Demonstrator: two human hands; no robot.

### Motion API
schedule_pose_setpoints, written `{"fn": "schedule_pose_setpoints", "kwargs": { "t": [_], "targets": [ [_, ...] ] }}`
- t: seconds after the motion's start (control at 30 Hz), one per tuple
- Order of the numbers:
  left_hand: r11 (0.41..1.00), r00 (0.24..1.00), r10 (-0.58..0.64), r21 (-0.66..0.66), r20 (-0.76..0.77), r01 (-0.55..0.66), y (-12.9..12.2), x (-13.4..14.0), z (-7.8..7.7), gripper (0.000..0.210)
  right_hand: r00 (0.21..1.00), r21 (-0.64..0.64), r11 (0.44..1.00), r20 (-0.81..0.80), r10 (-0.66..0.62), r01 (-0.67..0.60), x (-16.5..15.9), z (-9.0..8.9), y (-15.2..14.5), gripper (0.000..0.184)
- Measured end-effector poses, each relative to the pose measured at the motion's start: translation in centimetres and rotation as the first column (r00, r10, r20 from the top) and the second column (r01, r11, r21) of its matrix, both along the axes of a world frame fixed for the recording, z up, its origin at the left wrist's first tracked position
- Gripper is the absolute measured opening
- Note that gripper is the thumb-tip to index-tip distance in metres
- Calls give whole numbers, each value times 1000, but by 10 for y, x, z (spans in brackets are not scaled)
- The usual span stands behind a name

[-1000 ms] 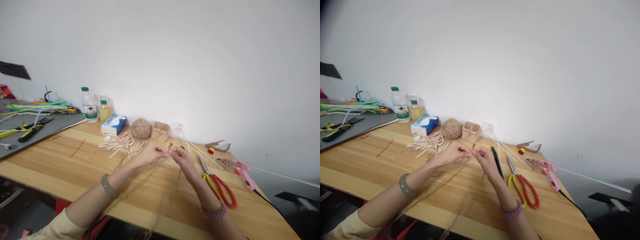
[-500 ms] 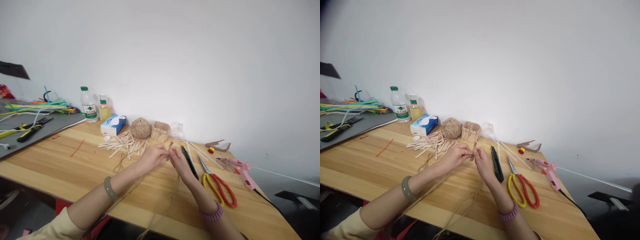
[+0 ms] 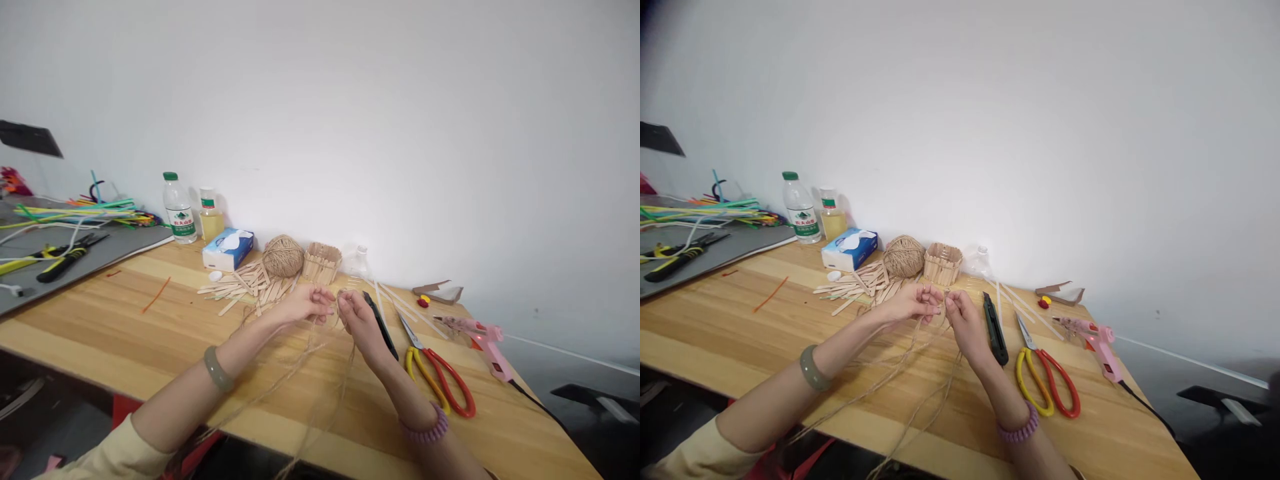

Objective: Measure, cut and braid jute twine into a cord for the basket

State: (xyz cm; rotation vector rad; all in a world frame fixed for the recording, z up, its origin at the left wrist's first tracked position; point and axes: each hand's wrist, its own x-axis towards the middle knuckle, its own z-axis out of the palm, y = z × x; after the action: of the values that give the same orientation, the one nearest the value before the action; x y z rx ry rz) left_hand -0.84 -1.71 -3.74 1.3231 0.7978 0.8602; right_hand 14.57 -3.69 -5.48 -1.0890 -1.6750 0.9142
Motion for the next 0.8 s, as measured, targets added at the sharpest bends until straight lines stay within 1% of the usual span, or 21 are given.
{"fn": "schedule_pose_setpoints", "kwargs": {
  "t": [0.07,0.1,0.17,0.27,0.37,0.43,0.5,0.57,0.67,0.73,0.8],
  "targets": [
    [999,999,-31,-27,-14,31,-3,-3,3,28,1000,-21,1000,-20,22,-22,0,1,-1,25],
    [999,999,-31,-20,-31,31,-4,-4,4,25,999,-31,999,-29,35,-35,0,2,-1,24],
    [999,996,-6,35,-85,9,-5,-6,4,29,997,-55,997,-47,60,-63,0,3,-2,24],
    [991,986,36,130,-163,-15,-3,-7,0,36,994,-111,990,-85,73,-82,0,6,-2,25],
    [987,984,64,158,-168,-37,0,-7,-4,35,989,-194,978,-138,55,-82,1,10,-3,27],
    [986,987,80,157,-139,-58,0,-6,-5,32,983,-263,959,-173,63,-108,1,12,-4,29],
    [986,993,67,157,-94,-52,1,-5,-5,28,974,-331,930,-205,94,-160,1,14,-6,31],
    [984,997,29,179,-72,-16,1,-4,-4,26,964,-381,899,-230,137,-219,2,16,-9,32],
    [978,995,-13,205,-104,34,2,-3,-2,31,951,-410,868,-243,190,-278,1,16,-10,33],
    [984,992,25,180,-125,-2,2,-3,-1,32,952,-406,870,-233,199,-281,1,15,-9,34],
    [987,987,100,137,-125,-83,0,-3,1,32,960,-385,886,-203,192,-258,1,14,-8,33]
  ]
}}
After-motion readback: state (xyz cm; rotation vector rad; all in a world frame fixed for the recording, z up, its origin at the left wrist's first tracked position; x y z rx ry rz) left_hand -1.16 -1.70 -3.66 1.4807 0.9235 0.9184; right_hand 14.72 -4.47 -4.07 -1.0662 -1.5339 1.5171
